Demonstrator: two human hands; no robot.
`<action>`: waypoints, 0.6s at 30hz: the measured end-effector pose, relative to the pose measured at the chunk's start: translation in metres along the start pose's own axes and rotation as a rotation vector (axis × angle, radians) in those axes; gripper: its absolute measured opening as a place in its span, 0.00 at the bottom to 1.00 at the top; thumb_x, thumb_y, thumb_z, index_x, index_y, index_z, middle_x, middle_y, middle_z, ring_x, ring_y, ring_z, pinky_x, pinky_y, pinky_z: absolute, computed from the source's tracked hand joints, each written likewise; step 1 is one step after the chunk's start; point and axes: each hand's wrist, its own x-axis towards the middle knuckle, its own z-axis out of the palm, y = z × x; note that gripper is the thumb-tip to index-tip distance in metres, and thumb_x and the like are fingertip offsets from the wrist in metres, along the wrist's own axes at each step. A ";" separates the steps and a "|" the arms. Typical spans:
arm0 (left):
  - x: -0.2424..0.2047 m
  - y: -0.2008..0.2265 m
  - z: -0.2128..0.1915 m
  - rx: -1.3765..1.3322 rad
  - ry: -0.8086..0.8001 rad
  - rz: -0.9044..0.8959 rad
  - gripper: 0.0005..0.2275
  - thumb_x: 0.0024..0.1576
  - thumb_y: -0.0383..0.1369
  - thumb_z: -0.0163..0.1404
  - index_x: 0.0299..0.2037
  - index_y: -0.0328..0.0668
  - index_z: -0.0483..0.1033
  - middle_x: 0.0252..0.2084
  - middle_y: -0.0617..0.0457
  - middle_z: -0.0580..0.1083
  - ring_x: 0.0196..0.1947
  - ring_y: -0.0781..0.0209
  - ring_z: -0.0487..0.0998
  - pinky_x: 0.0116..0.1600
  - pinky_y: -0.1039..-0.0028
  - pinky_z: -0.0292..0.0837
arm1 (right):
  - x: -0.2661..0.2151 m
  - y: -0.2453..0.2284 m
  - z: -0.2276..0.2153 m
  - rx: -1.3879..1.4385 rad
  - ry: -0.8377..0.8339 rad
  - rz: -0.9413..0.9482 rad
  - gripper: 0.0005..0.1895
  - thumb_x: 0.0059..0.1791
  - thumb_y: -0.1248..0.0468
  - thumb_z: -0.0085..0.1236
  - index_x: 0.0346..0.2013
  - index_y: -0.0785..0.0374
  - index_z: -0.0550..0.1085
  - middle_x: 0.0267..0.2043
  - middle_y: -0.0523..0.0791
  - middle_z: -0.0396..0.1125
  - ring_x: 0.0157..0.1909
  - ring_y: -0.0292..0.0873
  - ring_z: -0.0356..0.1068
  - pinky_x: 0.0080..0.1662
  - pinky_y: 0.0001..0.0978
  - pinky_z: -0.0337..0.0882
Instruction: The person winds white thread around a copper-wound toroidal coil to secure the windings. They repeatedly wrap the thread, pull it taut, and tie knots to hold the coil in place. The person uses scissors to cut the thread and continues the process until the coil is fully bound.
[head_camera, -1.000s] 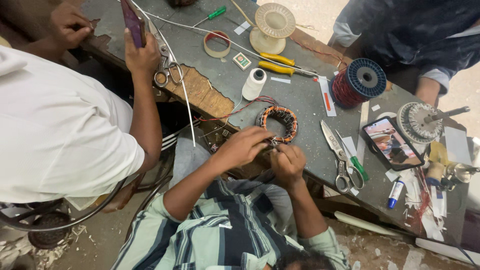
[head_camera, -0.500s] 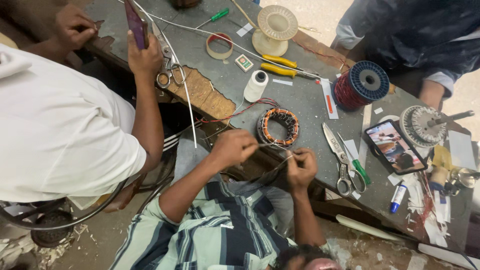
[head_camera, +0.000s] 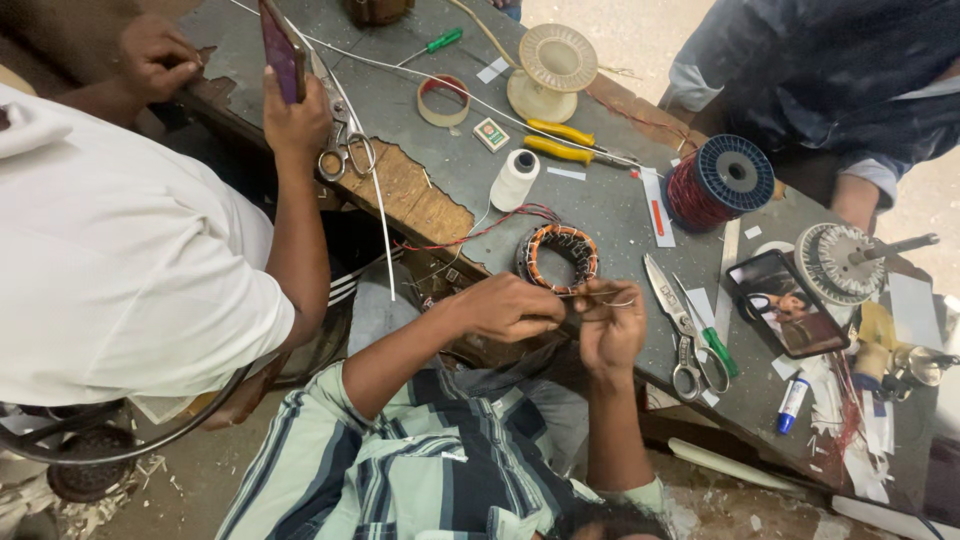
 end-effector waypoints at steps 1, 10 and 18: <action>-0.001 -0.002 -0.001 0.001 0.003 0.006 0.08 0.60 0.36 0.51 0.45 0.43 0.76 0.40 0.50 0.78 0.37 0.47 0.81 0.41 0.60 0.76 | 0.002 -0.001 -0.001 0.097 -0.102 0.028 0.12 0.60 0.58 0.46 0.44 0.63 0.73 0.38 0.49 0.73 0.40 0.46 0.72 0.41 0.37 0.72; -0.003 -0.016 -0.008 0.048 -0.032 -0.018 0.07 0.59 0.35 0.51 0.43 0.46 0.73 0.37 0.48 0.77 0.35 0.43 0.79 0.38 0.55 0.72 | -0.006 -0.020 0.006 -1.218 -0.402 -0.128 0.07 0.52 0.74 0.48 0.34 0.67 0.75 0.31 0.46 0.72 0.32 0.44 0.70 0.38 0.33 0.69; -0.013 -0.026 -0.005 -0.055 0.101 -0.133 0.07 0.59 0.36 0.53 0.43 0.44 0.77 0.36 0.48 0.79 0.35 0.44 0.81 0.37 0.58 0.73 | -0.005 -0.020 -0.001 -1.254 -0.335 -0.165 0.05 0.52 0.73 0.50 0.37 0.70 0.75 0.36 0.47 0.74 0.39 0.41 0.74 0.44 0.33 0.72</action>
